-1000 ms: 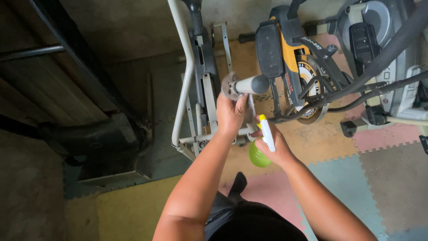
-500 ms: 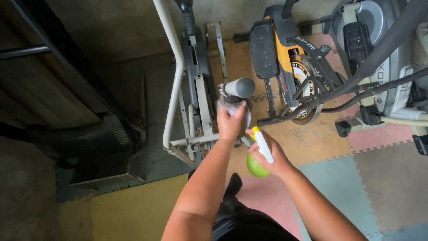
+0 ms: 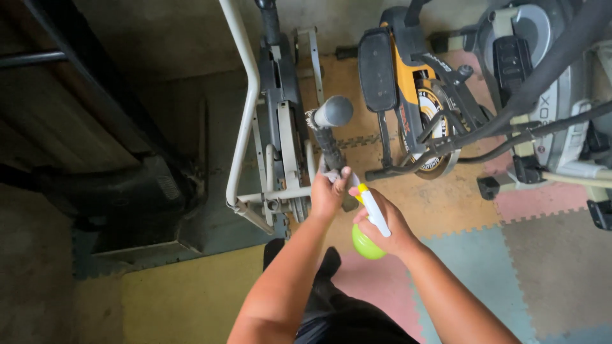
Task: Cleaning various cardio machines in a gym using a spray bottle and a cloth.
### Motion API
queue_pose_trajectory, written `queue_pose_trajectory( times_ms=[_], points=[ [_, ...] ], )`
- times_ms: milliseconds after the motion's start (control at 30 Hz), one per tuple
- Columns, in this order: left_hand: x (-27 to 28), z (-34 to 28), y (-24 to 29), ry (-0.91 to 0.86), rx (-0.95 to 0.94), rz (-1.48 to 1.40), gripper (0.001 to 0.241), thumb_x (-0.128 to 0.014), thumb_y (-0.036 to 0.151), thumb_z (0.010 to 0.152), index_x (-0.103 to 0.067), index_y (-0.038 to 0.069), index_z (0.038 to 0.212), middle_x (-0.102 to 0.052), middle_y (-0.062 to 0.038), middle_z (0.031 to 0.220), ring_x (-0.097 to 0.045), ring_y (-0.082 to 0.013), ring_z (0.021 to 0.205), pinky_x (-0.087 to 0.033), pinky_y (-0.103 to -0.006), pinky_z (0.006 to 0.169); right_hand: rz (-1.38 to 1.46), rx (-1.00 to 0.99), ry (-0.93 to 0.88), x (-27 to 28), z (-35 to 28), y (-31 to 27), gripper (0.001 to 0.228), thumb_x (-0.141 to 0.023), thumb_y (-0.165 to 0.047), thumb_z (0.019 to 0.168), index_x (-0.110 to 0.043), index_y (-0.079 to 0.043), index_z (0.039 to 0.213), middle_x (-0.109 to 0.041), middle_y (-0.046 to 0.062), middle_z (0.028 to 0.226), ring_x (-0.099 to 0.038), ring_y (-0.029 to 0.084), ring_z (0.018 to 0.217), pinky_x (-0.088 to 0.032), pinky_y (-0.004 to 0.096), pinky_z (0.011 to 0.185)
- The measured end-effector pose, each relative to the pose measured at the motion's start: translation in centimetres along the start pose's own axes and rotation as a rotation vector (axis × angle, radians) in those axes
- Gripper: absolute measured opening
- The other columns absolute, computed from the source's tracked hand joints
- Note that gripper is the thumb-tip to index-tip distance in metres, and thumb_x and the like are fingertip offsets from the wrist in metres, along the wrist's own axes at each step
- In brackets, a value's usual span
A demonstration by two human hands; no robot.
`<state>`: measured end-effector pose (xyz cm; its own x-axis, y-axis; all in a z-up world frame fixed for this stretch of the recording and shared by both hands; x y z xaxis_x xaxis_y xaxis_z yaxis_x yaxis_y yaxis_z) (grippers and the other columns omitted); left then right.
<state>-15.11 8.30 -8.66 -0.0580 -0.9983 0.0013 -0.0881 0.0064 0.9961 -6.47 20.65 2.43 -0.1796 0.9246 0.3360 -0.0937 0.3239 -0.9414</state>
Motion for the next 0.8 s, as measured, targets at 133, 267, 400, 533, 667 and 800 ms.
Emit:
queue_pose_trajectory(
  times_ms=[133, 267, 400, 533, 667, 800],
  points=[
    [2.7, 0.8, 7.8, 0.177, -0.22, 0.048, 0.045, -0.066, 0.035, 0.101, -0.062, -0.001, 0.128, -0.073, -0.007, 0.104, -0.064, -0.0126, 0.092, -0.054, -0.0289, 0.084, 0.047, -0.059, 0.014, 0.2, -0.1, 0.5, 0.058, -0.062, 0.002, 0.08, -0.053, -0.005, 0.136, -0.066, 0.007, 0.128, -0.072, 0.014, 0.078, -0.06, 0.032, 0.076],
    [3.8, 3.2, 4.2, 0.283, -0.112, 0.005, 0.043, -0.061, 0.033, 0.106, -0.069, -0.003, 0.129, -0.073, -0.012, 0.103, -0.064, -0.0182, 0.092, -0.052, -0.0292, 0.087, 0.014, -0.092, -0.001, -0.2, 0.1, 0.5, 0.06, -0.064, 0.001, 0.08, -0.052, -0.005, 0.138, -0.066, 0.006, 0.129, -0.072, 0.013, 0.08, -0.059, 0.031, 0.077],
    [2.6, 3.6, -5.0, 0.421, 0.356, -1.151, 0.058, -0.042, 0.053, 0.105, -0.06, 0.001, 0.125, -0.075, -0.014, 0.112, -0.072, -0.0235, 0.102, -0.053, -0.0337, 0.096, 0.034, -0.117, -0.011, -1.0, 0.6, 0.9, 0.055, -0.063, 0.0, 0.081, -0.054, -0.005, 0.135, -0.067, 0.007, 0.127, -0.072, 0.013, 0.08, -0.059, 0.032, 0.077],
    [-0.9, 4.8, -14.0, 0.052, 0.339, -1.089, 0.033, -0.051, 0.026, 0.103, -0.066, 0.001, 0.118, -0.074, -0.013, 0.109, -0.071, -0.0269, 0.1, -0.057, -0.0457, 0.094, 0.058, -0.134, -0.01, -1.4, 0.6, 2.4, 0.06, -0.063, 0.001, 0.078, -0.053, -0.005, 0.137, -0.064, 0.008, 0.128, -0.072, 0.014, 0.079, -0.059, 0.032, 0.075],
    [-4.2, 1.2, -15.5, -0.072, 0.72, -1.011, 0.026, -0.054, 0.027, 0.105, -0.067, 0.006, 0.11, -0.072, -0.011, 0.103, -0.069, -0.0254, 0.093, -0.057, -0.0435, 0.087, -0.002, -0.143, -0.023, -1.5, 0.6, 3.6, 0.059, -0.064, -0.002, 0.079, -0.052, -0.005, 0.137, -0.067, 0.009, 0.126, -0.073, 0.015, 0.079, -0.059, 0.033, 0.076],
    [-2.6, -2.1, -21.4, 0.107, 0.735, -0.757, 0.009, -0.059, 0.016, 0.103, -0.063, 0.009, 0.106, -0.069, -0.007, 0.101, -0.066, -0.0203, 0.085, -0.053, -0.0371, 0.074, -0.038, -0.105, 0.015, -0.9, 0.1, 4.3, 0.055, -0.066, -0.006, 0.081, -0.056, -0.006, 0.135, -0.069, 0.01, 0.119, -0.071, 0.016, 0.079, -0.059, 0.033, 0.078]
  ],
)
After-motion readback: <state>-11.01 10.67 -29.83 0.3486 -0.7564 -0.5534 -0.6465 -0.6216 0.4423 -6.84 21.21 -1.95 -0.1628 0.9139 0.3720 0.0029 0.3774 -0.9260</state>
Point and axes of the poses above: each hand's wrist, its own z-axis towards the middle knuckle, its own x-axis out of the back of the hand, y = z × x, the point moved 10 cm from there along z, towards the middle knuckle
